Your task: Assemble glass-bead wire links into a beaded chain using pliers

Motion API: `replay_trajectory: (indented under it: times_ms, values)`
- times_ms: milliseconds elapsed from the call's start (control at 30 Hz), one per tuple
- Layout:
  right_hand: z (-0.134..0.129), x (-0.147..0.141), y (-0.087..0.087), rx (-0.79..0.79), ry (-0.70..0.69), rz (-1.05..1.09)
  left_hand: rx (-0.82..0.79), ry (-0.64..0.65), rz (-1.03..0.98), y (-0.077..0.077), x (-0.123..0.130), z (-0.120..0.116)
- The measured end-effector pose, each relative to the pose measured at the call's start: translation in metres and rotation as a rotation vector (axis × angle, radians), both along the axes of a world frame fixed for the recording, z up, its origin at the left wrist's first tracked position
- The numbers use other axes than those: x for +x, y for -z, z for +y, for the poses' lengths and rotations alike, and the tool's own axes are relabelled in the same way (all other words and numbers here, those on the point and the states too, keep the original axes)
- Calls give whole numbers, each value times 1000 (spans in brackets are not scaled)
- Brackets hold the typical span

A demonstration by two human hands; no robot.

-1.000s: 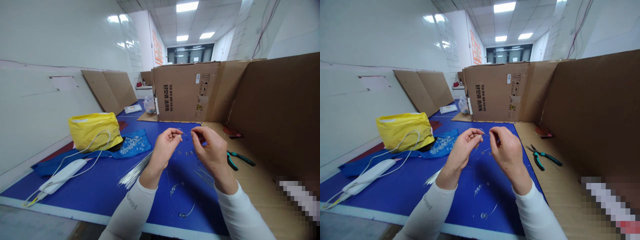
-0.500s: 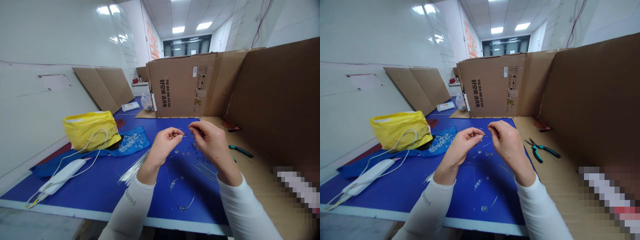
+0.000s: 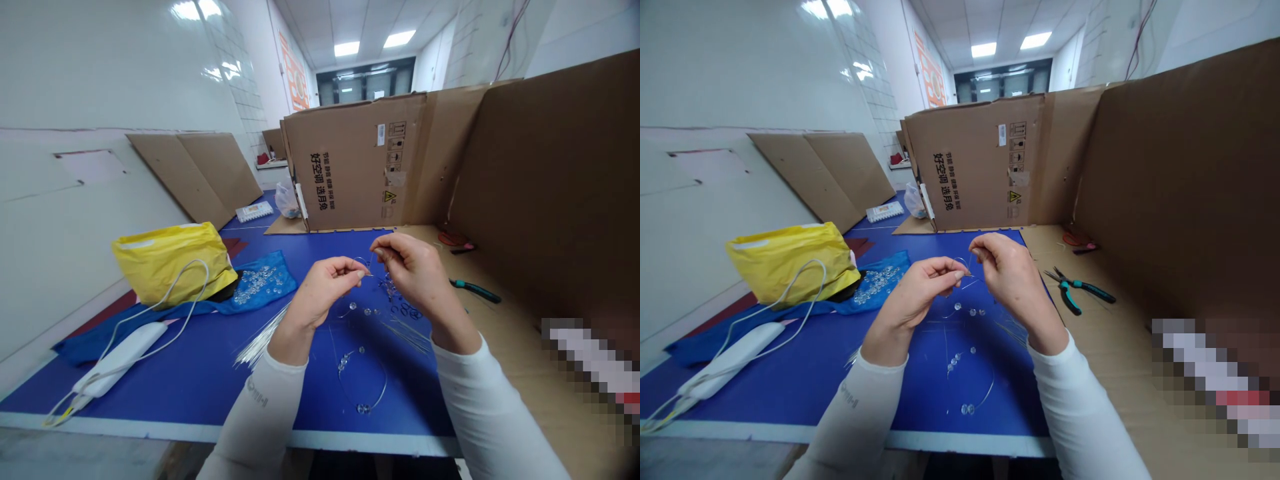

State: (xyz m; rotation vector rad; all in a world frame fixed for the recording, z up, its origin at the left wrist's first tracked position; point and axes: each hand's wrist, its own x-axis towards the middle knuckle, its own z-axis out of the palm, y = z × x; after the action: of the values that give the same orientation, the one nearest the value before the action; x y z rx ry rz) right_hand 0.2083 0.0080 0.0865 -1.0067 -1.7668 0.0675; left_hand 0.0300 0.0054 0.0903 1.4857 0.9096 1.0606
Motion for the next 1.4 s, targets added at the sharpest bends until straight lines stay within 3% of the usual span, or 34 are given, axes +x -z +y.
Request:
replay_trajectory:
  times_ms: [567,1400]
  values:
    - [2,6,-2,-113,-101,-29,-6,65,67,4,0,2]
    - [0,2,-5,-166,-78,-23,-116,64,37,6,-1,6]
